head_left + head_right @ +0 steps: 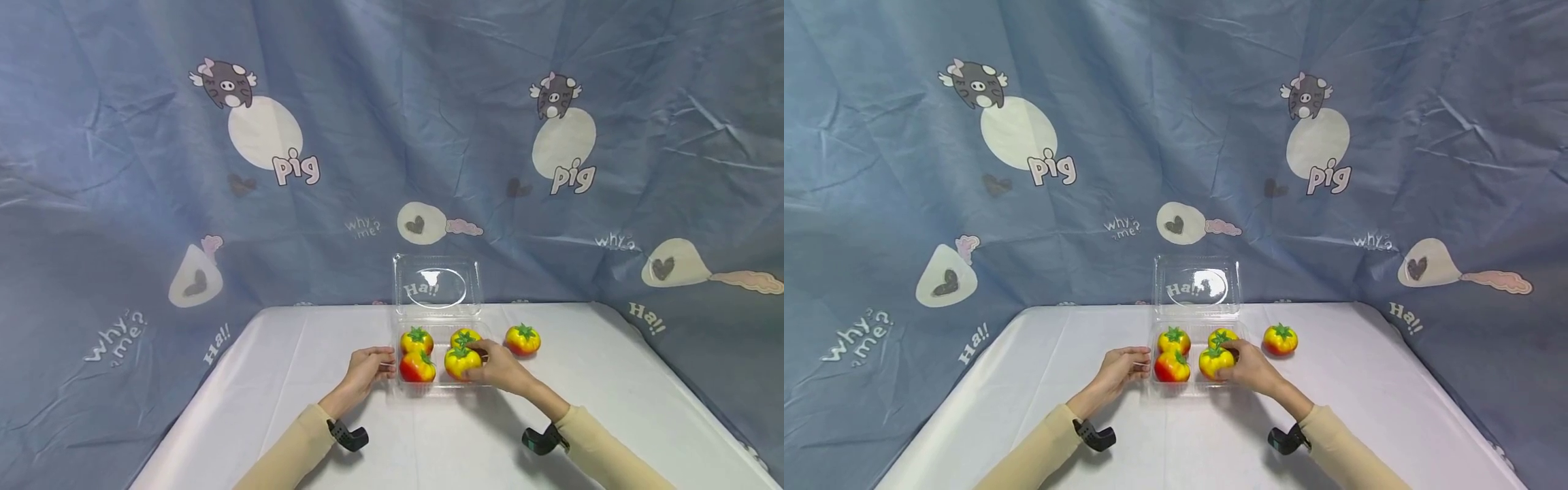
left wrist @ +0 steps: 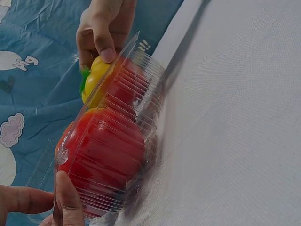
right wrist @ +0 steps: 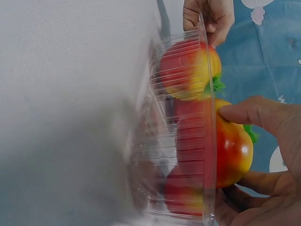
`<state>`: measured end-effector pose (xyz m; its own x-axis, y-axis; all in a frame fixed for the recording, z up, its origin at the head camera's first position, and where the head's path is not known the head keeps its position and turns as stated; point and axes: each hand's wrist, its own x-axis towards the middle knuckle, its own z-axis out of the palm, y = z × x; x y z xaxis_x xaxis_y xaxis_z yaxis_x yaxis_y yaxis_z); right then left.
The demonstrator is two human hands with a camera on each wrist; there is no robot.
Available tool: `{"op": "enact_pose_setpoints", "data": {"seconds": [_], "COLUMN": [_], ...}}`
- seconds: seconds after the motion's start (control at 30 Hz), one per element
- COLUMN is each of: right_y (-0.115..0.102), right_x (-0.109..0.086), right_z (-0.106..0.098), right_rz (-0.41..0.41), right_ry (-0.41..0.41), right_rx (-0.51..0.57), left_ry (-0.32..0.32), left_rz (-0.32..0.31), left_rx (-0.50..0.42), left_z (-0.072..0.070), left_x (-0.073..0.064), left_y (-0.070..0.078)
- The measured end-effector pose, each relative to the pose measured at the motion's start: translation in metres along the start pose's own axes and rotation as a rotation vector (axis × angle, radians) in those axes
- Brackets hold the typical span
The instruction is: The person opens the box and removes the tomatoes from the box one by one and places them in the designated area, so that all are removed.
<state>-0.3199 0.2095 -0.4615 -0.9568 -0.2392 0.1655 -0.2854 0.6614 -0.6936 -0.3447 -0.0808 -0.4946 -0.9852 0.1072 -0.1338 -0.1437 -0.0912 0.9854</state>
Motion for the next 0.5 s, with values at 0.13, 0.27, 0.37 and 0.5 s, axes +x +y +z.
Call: {"op": "enact_pose_setpoints", "data": {"seconds": [0.13,0.27,0.37,0.5], "right_y": [-0.002,-0.003,-0.003,-0.002], "right_x": [-0.001,0.0,0.0,0.0], "right_z": [-0.004,-0.008,-0.01,-0.015], "right_rz": [-0.018,-0.034,-0.038,-0.046], "right_ry": [0.019,0.022,0.021,0.023], "right_rx": [0.002,0.01,0.022,0.037], "left_ry": [-0.001,-0.008,-0.005,-0.005], "left_rz": [-0.01,-0.005,-0.004,-0.017], "left_rx": [-0.008,-0.016,-0.022,-0.034], "left_z": [0.0,0.0,-0.001,0.0], "left_x": [0.001,0.001,0.0,0.0], "left_y": [0.001,0.002,0.003,0.004]}}
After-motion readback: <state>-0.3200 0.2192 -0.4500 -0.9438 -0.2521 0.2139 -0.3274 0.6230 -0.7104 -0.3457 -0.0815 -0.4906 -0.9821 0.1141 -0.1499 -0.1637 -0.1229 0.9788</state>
